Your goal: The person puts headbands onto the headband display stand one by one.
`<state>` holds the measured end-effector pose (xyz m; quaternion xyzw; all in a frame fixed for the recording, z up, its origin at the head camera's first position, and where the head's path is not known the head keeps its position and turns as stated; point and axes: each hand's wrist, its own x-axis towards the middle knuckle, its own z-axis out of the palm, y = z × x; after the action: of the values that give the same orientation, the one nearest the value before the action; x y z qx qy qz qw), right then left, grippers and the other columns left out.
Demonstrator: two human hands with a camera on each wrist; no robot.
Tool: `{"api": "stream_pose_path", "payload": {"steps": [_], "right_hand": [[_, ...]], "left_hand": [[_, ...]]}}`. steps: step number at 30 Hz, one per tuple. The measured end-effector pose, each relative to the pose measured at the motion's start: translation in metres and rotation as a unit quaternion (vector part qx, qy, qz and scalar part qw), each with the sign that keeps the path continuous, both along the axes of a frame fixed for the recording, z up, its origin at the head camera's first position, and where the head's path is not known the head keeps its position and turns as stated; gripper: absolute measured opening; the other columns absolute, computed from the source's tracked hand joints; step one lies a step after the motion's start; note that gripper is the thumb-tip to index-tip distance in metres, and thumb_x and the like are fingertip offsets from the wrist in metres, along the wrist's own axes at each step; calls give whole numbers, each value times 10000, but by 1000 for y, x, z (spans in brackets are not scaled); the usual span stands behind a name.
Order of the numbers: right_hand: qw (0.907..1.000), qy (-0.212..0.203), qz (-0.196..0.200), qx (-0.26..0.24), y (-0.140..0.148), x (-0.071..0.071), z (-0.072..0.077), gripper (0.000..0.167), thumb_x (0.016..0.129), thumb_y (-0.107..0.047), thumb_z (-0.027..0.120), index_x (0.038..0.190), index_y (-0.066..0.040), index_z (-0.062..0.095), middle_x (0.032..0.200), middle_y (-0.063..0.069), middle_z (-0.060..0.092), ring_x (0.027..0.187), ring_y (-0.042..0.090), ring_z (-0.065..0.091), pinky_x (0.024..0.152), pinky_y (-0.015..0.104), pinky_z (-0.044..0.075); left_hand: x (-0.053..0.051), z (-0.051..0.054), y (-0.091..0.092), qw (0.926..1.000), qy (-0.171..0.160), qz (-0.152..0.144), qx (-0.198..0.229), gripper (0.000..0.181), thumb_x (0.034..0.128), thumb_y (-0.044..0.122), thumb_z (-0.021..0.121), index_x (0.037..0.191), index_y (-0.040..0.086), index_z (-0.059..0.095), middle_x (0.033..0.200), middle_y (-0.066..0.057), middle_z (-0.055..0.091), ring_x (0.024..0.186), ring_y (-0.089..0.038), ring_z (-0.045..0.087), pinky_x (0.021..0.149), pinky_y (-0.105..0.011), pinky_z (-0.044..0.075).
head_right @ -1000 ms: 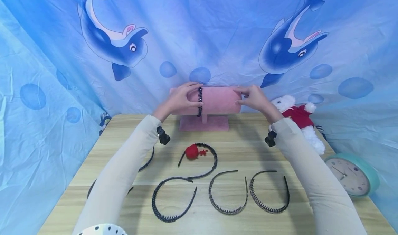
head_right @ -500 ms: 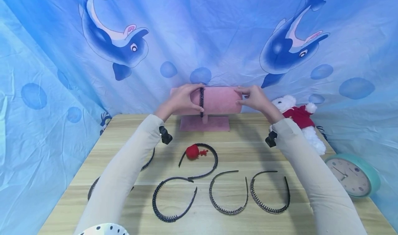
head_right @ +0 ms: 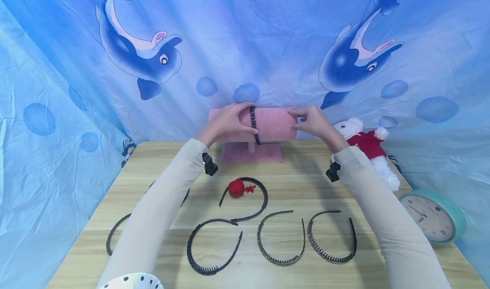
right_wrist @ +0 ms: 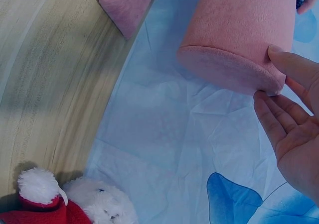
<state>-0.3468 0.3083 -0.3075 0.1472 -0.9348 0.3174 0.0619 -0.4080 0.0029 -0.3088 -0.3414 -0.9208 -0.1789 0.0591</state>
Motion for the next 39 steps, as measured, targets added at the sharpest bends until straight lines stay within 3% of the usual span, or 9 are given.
{"api": "stream_pose_path", "payload": {"steps": [2,4,6,9,12,22,31,39], "right_hand": [[10000,-4,2,-38,0,0,0,543,908,-135,777,1414,-81,586,1539,183,465,1281,411,596,639,146,482],[10000,23,13,-31,0,0,-1,541,905,-129,779,1409,-73,589,1537,186,467,1276,414,600,725,157,552],[10000,27,23,-48,0,-1,-1,540,903,-126,780,1405,-65,591,1535,191,467,1274,422,598,833,241,609],[10000,55,0,-36,0,-2,-2,535,900,-122,783,1398,-61,597,1526,191,479,1272,419,601,943,401,603],[10000,53,-43,-29,0,-2,-3,534,900,-128,784,1398,-70,600,1526,178,488,1276,404,603,972,476,582],[9998,162,-37,78,0,-2,-2,524,894,-135,793,1383,-70,617,1508,170,508,1252,417,616,850,307,588],[9997,224,61,101,-1,-1,-2,524,901,-111,779,1391,-57,604,1501,201,502,1245,442,608,978,547,568],[9998,184,20,86,-1,0,-1,523,904,-113,776,1395,-65,600,1507,195,494,1253,445,603,962,499,588]], "left_hand": [[0,-1,4,9999,74,-17,-65,1015,745,724,767,1576,295,373,1559,-42,500,1404,-293,503,1182,-460,410],[0,-3,9,9998,169,-36,-123,1020,748,740,751,1581,299,362,1571,-29,489,1421,-284,486,1194,-469,396],[0,-5,14,9994,279,-45,-178,1024,751,752,738,1586,303,351,1592,-11,463,1449,-272,455,1208,-475,376],[1,-8,21,9986,471,-70,-225,1021,759,760,724,1589,304,342,1617,14,427,1487,-253,404,1232,-478,333],[4,-12,29,9972,674,-150,-300,1018,769,760,713,1595,309,325,1641,32,386,1509,-254,364,1249,-487,294],[10,-16,45,9897,1218,-393,-642,973,859,696,665,1621,224,284,1686,12,290,1547,-240,295,1255,-498,280],[12,-17,55,9864,1398,-544,-673,868,912,666,622,1603,228,331,1672,-3,321,1533,-241,332,1262,-511,273],[17,-17,64,9854,1434,-708,-577,823,940,595,640,1608,237,319,1676,-15,314,1535,-271,326,1273,-551,238]]}}
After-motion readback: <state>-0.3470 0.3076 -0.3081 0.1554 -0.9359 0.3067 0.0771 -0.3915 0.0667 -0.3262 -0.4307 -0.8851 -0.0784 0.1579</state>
